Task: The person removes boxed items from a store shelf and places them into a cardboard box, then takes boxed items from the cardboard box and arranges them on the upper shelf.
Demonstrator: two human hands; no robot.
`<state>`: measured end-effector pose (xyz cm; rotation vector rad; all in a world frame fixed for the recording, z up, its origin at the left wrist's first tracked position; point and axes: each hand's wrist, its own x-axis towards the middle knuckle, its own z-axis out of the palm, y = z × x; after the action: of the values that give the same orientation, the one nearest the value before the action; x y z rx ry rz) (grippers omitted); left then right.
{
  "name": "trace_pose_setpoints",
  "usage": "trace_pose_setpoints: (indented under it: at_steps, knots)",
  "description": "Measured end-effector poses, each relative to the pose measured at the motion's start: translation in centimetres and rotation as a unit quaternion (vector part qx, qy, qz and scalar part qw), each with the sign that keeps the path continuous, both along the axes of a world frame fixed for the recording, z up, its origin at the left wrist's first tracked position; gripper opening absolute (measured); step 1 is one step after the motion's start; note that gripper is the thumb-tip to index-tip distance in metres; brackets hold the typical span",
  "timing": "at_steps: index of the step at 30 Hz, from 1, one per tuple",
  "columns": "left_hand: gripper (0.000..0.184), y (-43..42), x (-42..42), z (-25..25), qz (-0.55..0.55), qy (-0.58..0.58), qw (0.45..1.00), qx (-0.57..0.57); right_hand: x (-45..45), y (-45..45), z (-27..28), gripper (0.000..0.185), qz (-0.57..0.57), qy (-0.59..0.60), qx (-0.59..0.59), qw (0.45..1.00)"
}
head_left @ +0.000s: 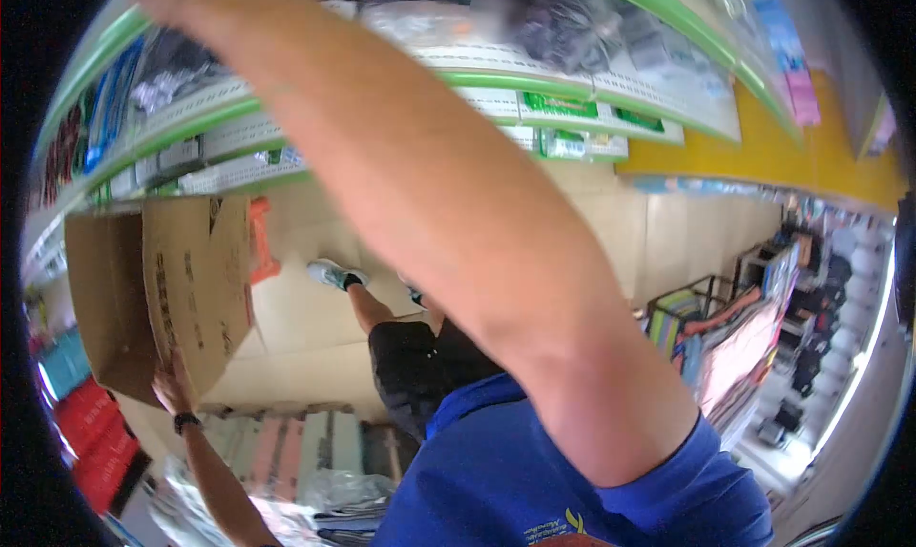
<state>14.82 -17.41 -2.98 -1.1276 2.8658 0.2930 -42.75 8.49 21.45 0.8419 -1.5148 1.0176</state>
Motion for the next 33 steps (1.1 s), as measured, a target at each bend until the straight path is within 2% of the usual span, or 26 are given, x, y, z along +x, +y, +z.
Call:
trace_pose_setpoints:
  at_steps: [1,2,5,7,9,12,13,16,18,21,24,33]
  knots:
    - [0.065,-1.5,0.8,-1.1,-0.010,-0.049,0.998,-0.036,0.9,0.8,0.6,0.038,0.047,-0.043,-0.007,0.998]
    - [0.065,-2.9,1.5,-2.0,-0.021,-0.097,0.992,-0.072,1.2,1.2,1.0,0.038,0.050,-0.065,-0.005,0.997]
    - [0.066,-1.9,0.6,-1.1,0.031,-0.144,0.985,-0.090,1.1,2.4,1.1,0.037,0.015,-0.079,0.005,0.997]
    - [0.067,-2.1,0.5,-1.5,0.056,-0.122,0.989,-0.063,0.8,3.0,1.2,0.037,-0.007,-0.091,0.018,0.996]
    - [0.064,-4.5,2.9,-4.1,0.068,0.061,0.991,0.096,0.6,3.5,1.2,0.036,-0.028,-0.101,0.031,0.994]
    - [0.059,-4.7,3.2,-3.1,0.088,0.055,0.993,0.060,0.5,4.0,1.4,0.036,-0.048,-0.117,0.040,0.991]
    - [0.059,-6.1,4.6,-4.7,0.084,0.082,0.991,0.060,0.5,4.1,1.6,0.036,-0.051,-0.120,0.042,0.991]
    - [0.059,-4.9,3.7,-3.9,0.074,0.012,0.997,0.025,0.5,4.2,1.8,0.035,-0.063,-0.128,0.055,0.988]
    - [0.058,-4.0,2.4,-2.9,0.090,-0.029,0.995,0.044,0.2,3.9,1.6,0.035,-0.068,-0.127,0.068,0.987]
    - [0.058,-2.1,0.8,-1.2,0.050,-0.120,0.991,-0.037,0.4,2.7,1.7,0.035,-0.075,-0.122,0.088,0.986]
    - [0.058,-0.5,0.0,-0.7,0.060,-0.040,0.997,0.007,0.8,2.4,1.4,0.035,-0.081,-0.120,0.101,0.984]
    - [0.066,3.5,-1.6,1.0,0.081,-0.012,0.997,-0.018,1.9,2.9,1.6,0.035,-0.102,-0.110,0.132,0.980]
